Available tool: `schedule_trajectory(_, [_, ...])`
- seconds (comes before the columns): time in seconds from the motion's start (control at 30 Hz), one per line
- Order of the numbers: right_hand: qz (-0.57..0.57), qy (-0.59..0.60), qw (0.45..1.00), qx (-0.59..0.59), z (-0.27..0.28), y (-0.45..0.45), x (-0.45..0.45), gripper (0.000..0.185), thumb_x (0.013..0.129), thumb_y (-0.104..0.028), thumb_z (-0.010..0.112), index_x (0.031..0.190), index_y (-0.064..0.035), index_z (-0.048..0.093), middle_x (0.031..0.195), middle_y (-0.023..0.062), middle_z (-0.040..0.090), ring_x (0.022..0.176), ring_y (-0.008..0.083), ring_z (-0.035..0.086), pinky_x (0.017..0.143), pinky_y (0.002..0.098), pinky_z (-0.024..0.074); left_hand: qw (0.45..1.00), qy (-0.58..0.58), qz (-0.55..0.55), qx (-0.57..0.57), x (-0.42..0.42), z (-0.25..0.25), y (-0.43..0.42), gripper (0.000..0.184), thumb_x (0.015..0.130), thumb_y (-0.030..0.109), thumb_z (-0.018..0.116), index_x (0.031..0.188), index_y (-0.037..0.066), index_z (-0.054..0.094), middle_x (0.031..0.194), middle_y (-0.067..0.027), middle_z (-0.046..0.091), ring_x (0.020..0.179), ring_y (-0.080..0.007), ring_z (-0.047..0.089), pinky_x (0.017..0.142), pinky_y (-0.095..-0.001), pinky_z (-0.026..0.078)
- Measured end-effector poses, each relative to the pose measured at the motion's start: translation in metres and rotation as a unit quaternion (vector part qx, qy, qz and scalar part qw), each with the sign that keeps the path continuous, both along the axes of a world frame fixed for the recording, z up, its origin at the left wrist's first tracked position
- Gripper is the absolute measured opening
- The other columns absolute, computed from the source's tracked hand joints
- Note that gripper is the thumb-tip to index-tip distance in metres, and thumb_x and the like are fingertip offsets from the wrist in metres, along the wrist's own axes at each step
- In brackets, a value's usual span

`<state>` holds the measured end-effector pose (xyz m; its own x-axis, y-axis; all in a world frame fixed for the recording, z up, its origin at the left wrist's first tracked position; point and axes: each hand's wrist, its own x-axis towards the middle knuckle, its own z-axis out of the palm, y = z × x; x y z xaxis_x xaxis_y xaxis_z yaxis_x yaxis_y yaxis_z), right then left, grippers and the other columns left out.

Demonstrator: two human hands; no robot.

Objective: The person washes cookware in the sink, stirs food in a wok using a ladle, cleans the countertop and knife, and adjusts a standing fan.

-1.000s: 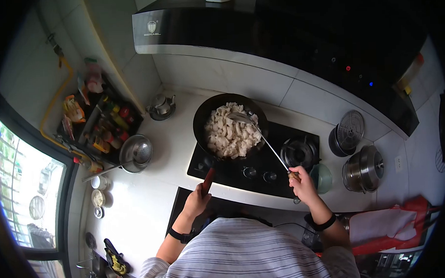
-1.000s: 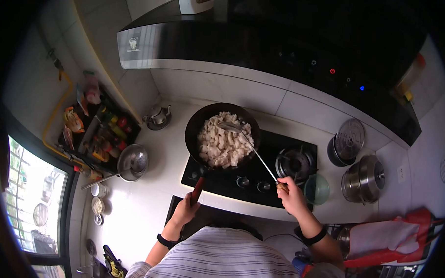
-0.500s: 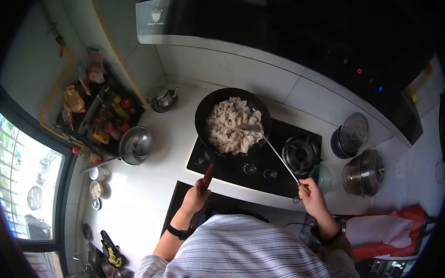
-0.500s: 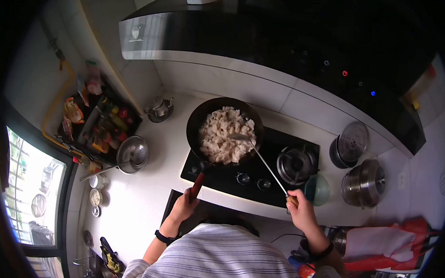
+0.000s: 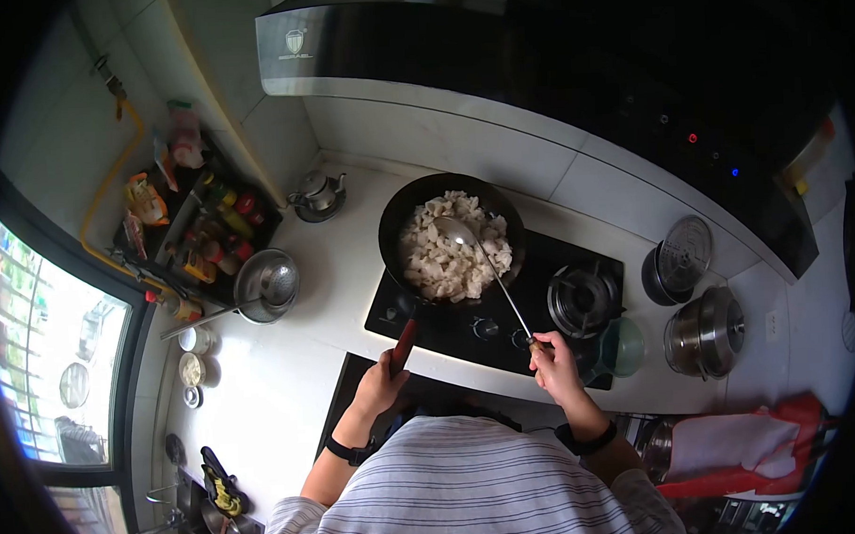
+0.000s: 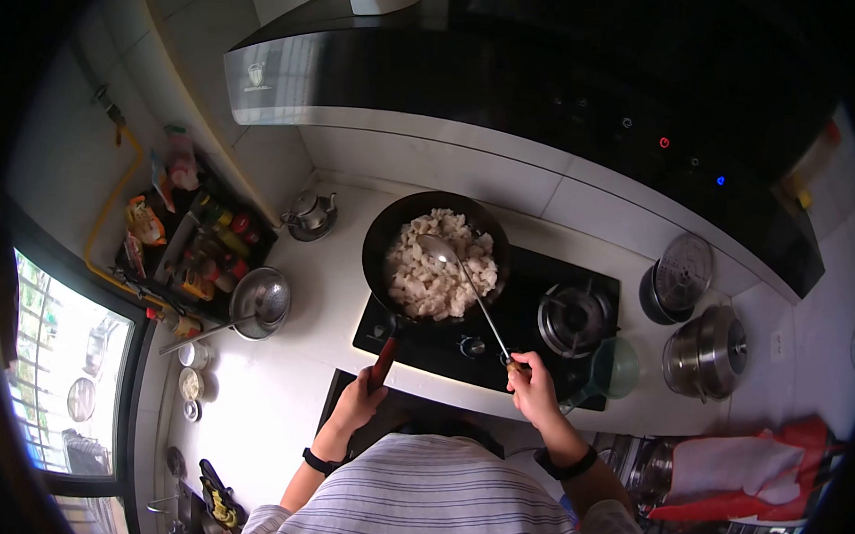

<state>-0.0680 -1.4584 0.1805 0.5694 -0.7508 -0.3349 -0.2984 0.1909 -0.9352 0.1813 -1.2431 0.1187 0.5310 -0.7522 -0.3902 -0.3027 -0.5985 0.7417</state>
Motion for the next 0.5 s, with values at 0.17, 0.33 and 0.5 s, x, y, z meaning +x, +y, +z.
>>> schedule_trajectory(0.17, [0.003,-0.010,1.000,0.019,0.000,-0.003,0.002,0.023,0.090,-0.003,0.048,0.113,-0.0056,0.046,0.067,0.0053,0.052,0.041,0.0058,0.040,0.036,0.0211,0.0312,1.000,-0.011,-0.009,0.008,0.001,0.003,-0.001,0.053,0.083,0.028,0.061,0.125,0.003,0.041,0.095,-0.0246,0.063,0.092,-0.0399,0.060,0.078,-0.0438,0.048])
schedule_trajectory(0.33, [-0.006,-0.073,0.978,0.196,-0.008,0.007,-0.004,0.022,0.093,-0.012,0.048,0.115,-0.0121,0.045,0.076,0.0112,0.053,0.043,0.0107,0.042,0.038,0.0232,0.0319,0.998,-0.064,-0.027,0.005,0.002,0.006,0.000,0.052,0.082,0.030,0.062,0.123,0.002,0.045,0.097,-0.0234,0.062,0.090,-0.0394,0.061,0.078,-0.0434,0.048])
schedule_trajectory(0.5, [-0.022,-0.137,0.937,0.320,-0.010,0.002,-0.004,0.023,0.093,-0.017,0.050,0.115,-0.0140,0.046,0.078,0.0133,0.053,0.046,0.0151,0.044,0.041,0.0279,0.0336,0.992,-0.087,0.042,-0.081,0.018,0.011,0.007,0.040,0.080,0.026,0.067,0.112,0.003,0.058,0.098,-0.0173,0.061,0.079,-0.0295,0.063,0.073,-0.0369,0.051])
